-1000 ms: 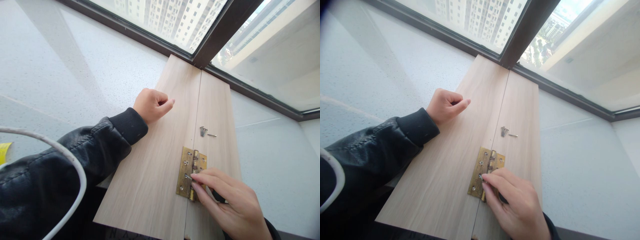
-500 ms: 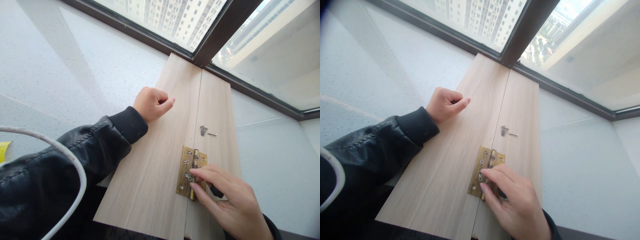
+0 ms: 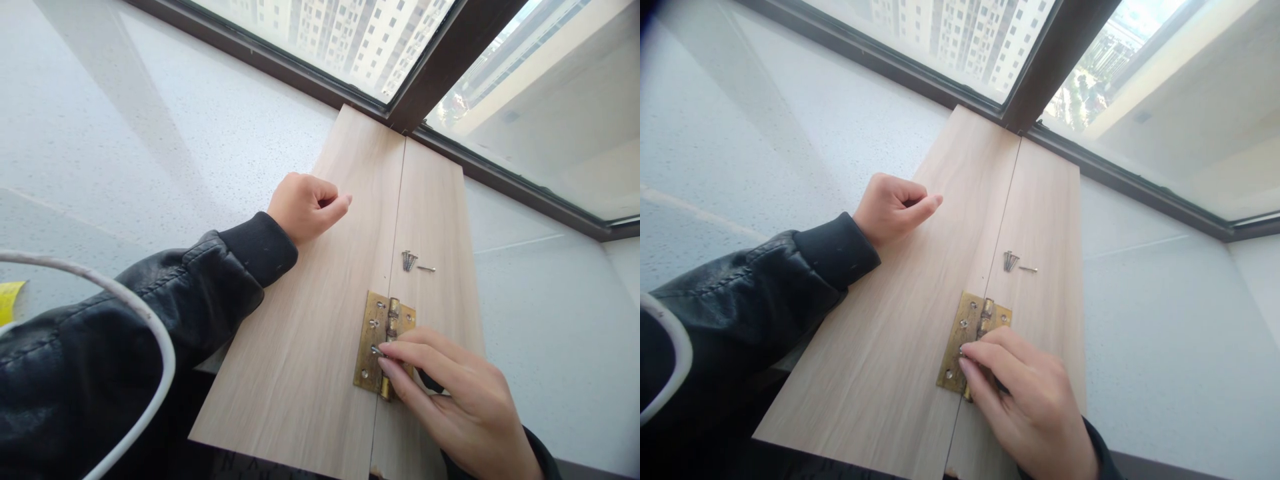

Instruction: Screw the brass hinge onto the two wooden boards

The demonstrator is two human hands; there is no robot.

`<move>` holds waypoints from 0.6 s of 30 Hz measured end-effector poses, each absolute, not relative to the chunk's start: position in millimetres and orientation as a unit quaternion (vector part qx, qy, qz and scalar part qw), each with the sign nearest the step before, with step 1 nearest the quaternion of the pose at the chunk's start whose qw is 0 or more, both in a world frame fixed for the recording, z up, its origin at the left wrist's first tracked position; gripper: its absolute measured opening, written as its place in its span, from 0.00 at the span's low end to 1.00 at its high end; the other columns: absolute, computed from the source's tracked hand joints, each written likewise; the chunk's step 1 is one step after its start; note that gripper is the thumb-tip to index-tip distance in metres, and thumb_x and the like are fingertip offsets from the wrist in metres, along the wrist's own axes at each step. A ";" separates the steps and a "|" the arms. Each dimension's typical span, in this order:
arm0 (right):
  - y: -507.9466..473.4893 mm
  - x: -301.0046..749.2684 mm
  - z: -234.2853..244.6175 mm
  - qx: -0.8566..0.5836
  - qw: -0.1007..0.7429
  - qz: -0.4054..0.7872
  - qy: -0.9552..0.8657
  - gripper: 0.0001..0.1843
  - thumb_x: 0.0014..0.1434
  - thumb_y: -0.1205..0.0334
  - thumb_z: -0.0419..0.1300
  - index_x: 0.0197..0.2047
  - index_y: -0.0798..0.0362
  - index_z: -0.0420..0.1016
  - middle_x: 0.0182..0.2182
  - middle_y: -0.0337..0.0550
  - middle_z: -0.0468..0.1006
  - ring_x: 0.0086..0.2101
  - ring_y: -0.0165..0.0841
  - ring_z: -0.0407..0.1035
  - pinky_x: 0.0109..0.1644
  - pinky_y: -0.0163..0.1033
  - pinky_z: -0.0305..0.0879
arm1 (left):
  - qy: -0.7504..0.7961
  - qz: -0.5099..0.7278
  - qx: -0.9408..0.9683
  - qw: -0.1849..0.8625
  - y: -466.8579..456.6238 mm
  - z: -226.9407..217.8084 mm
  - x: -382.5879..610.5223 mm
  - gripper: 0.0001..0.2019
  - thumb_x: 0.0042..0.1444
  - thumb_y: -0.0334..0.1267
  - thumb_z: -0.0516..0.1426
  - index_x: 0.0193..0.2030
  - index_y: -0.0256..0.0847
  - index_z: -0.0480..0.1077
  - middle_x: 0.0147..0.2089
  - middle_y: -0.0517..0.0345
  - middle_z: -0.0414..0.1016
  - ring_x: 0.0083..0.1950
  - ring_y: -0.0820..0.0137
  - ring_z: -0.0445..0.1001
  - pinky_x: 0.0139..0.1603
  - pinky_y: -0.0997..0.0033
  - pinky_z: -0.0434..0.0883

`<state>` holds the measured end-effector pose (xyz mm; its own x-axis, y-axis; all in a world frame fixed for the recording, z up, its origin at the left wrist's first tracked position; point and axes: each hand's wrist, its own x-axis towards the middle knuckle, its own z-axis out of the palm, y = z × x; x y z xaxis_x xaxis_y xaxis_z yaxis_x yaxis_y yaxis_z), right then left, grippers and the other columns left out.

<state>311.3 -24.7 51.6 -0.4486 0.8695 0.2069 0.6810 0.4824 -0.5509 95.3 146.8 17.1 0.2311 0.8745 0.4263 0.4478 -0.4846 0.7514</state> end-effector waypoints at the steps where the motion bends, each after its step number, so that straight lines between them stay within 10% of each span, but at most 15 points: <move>1: -24.3 311.4 51.9 -0.470 0.239 0.191 -0.828 0.06 0.63 0.74 0.60 0.40 0.54 0.75 0.32 0.41 0.77 0.30 0.27 0.73 0.33 0.31 0.70 | 0.445 0.432 0.745 0.248 146.7 17.4 95.3 0.25 0.56 0.35 0.55 0.17 0.43 0.42 0.19 0.67 0.39 0.22 0.77 0.43 0.25 0.67 0.43; 18: -24.9 312.8 46.8 -0.482 0.239 0.169 -0.826 0.06 0.65 0.73 0.60 0.42 0.54 0.73 0.33 0.40 0.78 0.33 0.26 0.73 0.37 0.31 0.70 | 0.444 0.432 0.744 0.251 147.1 16.7 95.4 0.25 0.56 0.35 0.55 0.17 0.43 0.42 0.19 0.67 0.39 0.22 0.76 0.43 0.26 0.67 0.44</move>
<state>312.8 -24.9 46.8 -0.4202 0.8772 0.2323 0.7152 0.4777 -0.5101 95.4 147.1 16.7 0.2327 0.8771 0.4202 0.4441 -0.4802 0.7564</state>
